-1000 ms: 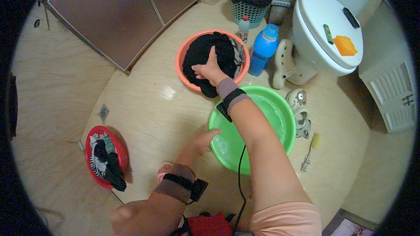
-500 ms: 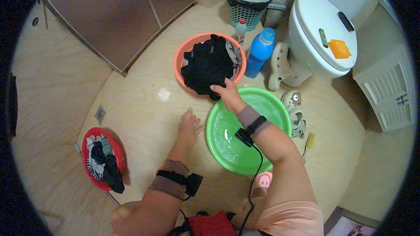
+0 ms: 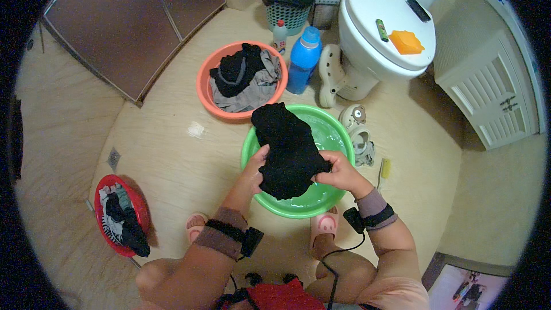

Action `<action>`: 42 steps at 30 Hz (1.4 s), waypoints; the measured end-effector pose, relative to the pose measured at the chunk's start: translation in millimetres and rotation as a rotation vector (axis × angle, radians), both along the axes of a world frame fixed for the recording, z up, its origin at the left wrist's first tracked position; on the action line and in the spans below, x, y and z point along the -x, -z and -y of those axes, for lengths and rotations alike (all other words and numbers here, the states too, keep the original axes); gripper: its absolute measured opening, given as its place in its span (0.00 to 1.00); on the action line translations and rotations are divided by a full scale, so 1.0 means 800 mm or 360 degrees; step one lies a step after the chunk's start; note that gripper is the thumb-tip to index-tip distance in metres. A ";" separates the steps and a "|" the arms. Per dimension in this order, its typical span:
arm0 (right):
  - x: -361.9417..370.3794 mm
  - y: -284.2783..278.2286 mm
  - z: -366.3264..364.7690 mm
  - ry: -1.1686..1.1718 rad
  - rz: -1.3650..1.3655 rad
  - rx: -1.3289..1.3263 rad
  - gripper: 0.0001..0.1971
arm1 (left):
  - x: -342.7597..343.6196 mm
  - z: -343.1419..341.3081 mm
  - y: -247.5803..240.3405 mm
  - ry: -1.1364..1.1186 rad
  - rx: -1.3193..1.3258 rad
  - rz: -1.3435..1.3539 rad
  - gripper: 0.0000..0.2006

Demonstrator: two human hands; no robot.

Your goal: The person washes clothes in a green basin by hand, wrings them out, and then moves more items from a red basin into the green basin for washing.

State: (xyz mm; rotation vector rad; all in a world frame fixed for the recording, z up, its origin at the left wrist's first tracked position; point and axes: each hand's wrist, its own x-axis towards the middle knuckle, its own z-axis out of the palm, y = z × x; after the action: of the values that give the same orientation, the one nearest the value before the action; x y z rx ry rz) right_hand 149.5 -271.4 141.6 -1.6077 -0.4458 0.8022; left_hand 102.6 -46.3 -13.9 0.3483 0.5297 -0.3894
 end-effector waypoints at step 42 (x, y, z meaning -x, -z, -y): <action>-0.050 0.269 0.015 -0.1165 0.0704 0.1960 0.19 | 0.028 0.029 0.060 0.0386 -0.2277 0.0021 0.16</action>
State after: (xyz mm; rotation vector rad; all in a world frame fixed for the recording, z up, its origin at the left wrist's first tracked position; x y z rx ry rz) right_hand 189.4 -283.2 -73.3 -2.8589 -1.0051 1.4184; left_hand 80.3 -69.7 -61.8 1.8025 0.6903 -0.1772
